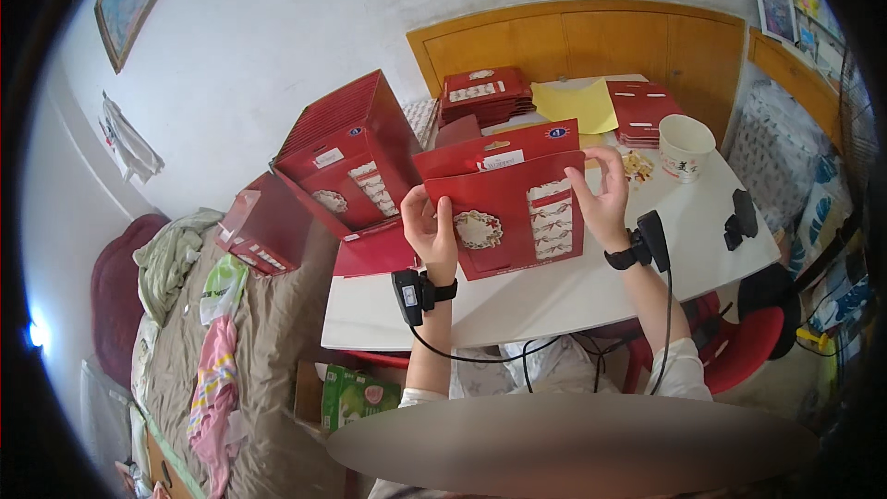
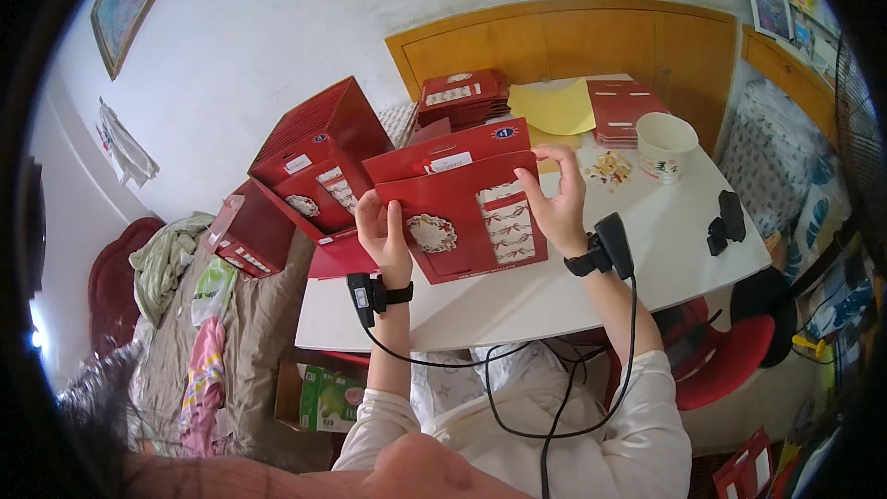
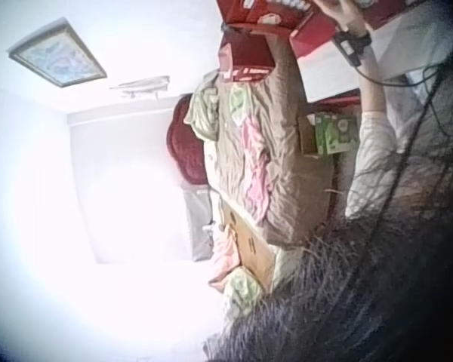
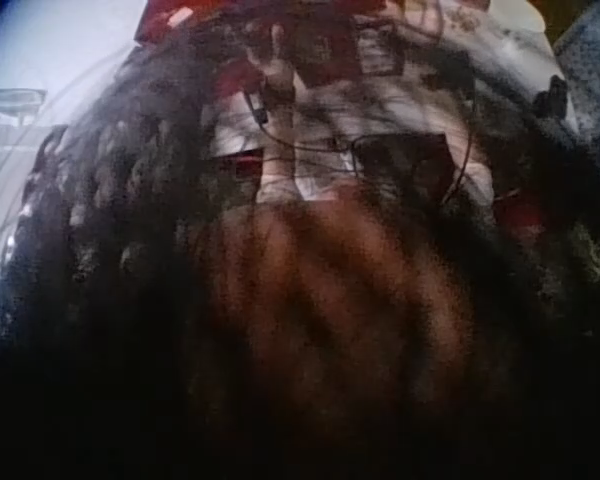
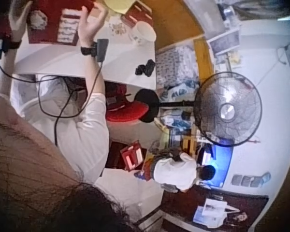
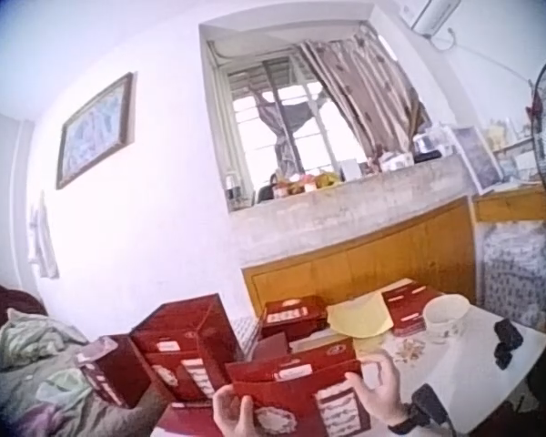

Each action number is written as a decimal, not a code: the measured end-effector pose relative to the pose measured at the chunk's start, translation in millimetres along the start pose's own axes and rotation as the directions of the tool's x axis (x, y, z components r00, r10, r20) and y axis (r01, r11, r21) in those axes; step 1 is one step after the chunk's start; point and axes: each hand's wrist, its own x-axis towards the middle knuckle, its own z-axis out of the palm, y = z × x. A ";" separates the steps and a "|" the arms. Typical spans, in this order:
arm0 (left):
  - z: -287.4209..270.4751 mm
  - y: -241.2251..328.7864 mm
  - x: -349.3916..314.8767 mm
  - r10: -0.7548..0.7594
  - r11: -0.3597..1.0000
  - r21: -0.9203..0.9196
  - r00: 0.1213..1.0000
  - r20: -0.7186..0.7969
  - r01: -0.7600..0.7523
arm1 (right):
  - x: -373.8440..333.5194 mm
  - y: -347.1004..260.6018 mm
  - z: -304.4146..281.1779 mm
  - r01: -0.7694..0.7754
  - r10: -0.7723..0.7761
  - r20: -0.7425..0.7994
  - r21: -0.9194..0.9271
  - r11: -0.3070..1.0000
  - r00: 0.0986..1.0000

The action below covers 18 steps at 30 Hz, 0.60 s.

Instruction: Assemble a red cardboard display box for gift wallets.

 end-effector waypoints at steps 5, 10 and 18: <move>-4.4 2.6 0.3 -0.001 1.000 0.000 1.000 0.023 0.001 | 4.3 -3.3 -4.6 0.055 -0.051 0.049 -0.071 0.996 0.997; -12.3 2.6 3.9 0.028 0.999 0.023 0.995 0.097 -0.031 | 12.0 -8.6 -15.4 0.159 -0.131 0.161 -0.173 0.972 0.978; -7.0 17.9 7.7 0.168 0.965 0.170 0.968 0.184 -0.200 | 38.0 -35.9 -9.4 0.339 -0.276 0.227 -0.323 0.883 0.934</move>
